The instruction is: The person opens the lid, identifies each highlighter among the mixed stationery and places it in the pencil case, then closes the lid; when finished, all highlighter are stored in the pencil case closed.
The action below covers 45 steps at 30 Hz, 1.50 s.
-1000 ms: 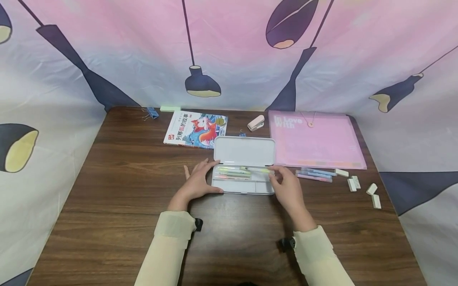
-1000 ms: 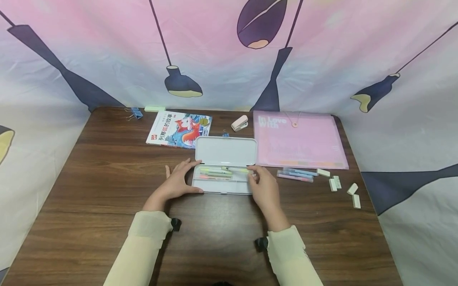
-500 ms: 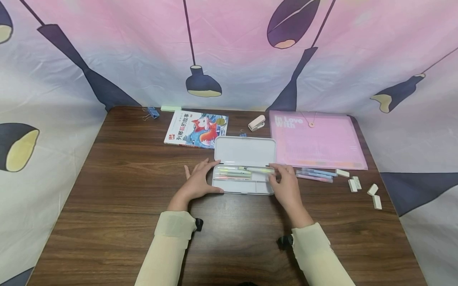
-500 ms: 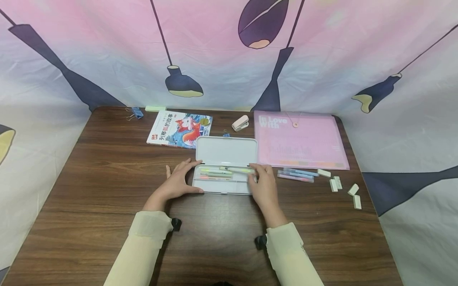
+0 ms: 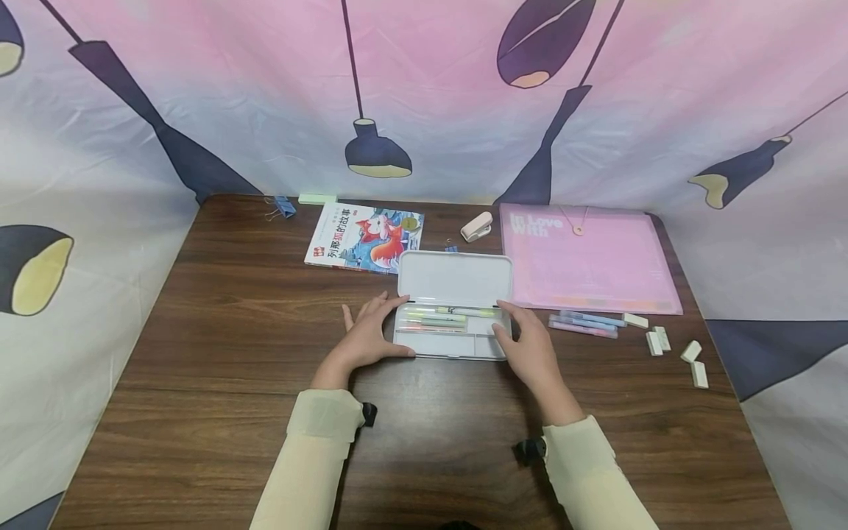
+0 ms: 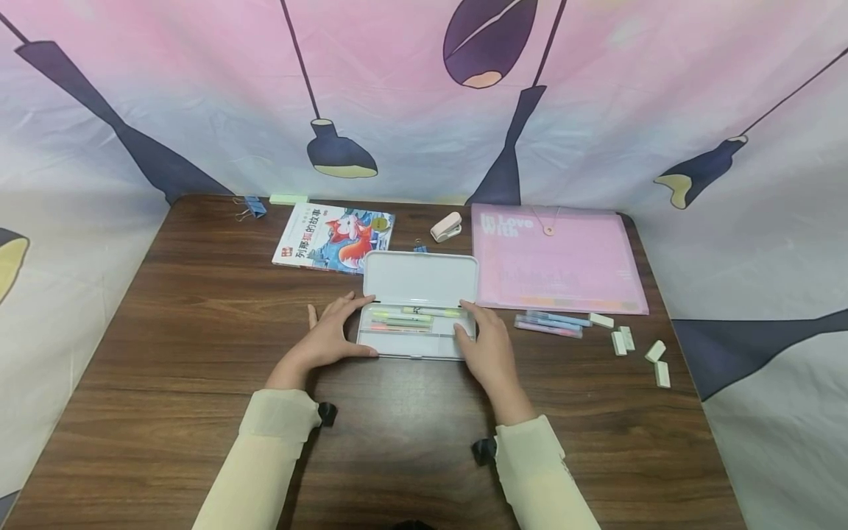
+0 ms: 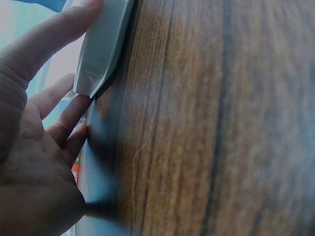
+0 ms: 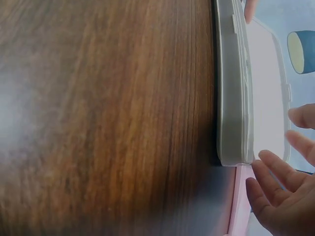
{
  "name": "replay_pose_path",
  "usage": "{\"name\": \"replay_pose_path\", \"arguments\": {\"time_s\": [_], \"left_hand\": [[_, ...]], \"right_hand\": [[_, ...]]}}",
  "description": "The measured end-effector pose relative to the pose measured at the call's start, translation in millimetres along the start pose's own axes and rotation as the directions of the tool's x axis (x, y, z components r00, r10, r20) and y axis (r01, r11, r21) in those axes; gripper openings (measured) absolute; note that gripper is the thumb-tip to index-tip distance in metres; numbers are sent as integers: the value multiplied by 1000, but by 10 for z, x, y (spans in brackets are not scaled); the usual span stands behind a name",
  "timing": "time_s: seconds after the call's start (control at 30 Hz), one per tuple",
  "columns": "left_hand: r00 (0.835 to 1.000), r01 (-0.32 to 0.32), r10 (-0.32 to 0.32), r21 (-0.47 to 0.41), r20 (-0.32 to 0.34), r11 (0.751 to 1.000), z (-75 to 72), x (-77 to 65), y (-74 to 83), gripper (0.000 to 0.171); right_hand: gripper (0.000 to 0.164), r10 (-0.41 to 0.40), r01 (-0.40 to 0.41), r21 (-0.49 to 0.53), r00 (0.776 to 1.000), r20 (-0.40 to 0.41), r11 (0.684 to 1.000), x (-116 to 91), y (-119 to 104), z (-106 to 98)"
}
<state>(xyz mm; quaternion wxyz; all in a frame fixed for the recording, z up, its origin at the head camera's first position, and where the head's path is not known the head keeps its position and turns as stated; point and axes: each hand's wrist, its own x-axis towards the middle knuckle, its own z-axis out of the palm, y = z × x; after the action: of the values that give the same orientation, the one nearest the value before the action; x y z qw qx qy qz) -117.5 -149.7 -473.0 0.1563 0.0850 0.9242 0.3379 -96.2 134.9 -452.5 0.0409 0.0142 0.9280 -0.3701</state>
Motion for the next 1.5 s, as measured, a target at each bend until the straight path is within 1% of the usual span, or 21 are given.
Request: {"name": "replay_pose_path", "arguments": {"time_s": [0.13, 0.23, 0.43, 0.63, 0.77, 0.93, 1.07, 1.17, 1.27, 1.37, 1.5], "left_hand": [[1000, 0, 0, 2, 3, 1000, -1, 0, -2, 93], [1000, -2, 2, 2, 3, 1000, -1, 1, -4, 92], [1000, -11, 11, 3, 3, 1000, 4, 4, -7, 93], [1000, -16, 16, 5, 3, 1000, 8, 5, 3, 93], [1000, -11, 11, 13, 2, 1000, 12, 6, 0, 93], [1000, -5, 5, 21, 2, 1000, 11, 4, -3, 92], [1000, -1, 1, 25, 1, 1000, 11, 4, -3, 93], [1000, 3, -3, 25, 4, 1000, 9, 0, 0, 93], [1000, 5, -5, 23, 5, 1000, 8, -4, 2, 93], [1000, 6, -6, 24, 4, 1000, 8, -3, 1, 93], [1000, 5, -6, 17, 7, 1000, 9, 2, 4, 93]], "right_hand": [[41, -22, 22, 8, 1000, -2, 1000, -13, 28, -15], [39, -29, 30, 13, 999, -26, 999, -25, 65, -28], [35, -6, 7, 12, 997, -79, 1000, -60, 190, -99], [35, 47, -50, -19, 990, -132, 999, -118, 429, -222], [37, 108, -114, -36, 983, -146, 993, -158, 584, -323], [37, 145, -161, -78, 974, -175, 984, -185, 759, -445], [37, 157, -190, -169, 970, -188, 967, -207, 863, -540], [37, 167, -213, -270, 969, -181, 939, -228, 921, -605], [38, 177, -230, -342, 968, -179, 911, -247, 966, -652], [37, 179, -236, -372, 967, -180, 898, -268, 990, -677], [36, 185, -243, -377, 965, -184, 894, -298, 1002, -692]]}}
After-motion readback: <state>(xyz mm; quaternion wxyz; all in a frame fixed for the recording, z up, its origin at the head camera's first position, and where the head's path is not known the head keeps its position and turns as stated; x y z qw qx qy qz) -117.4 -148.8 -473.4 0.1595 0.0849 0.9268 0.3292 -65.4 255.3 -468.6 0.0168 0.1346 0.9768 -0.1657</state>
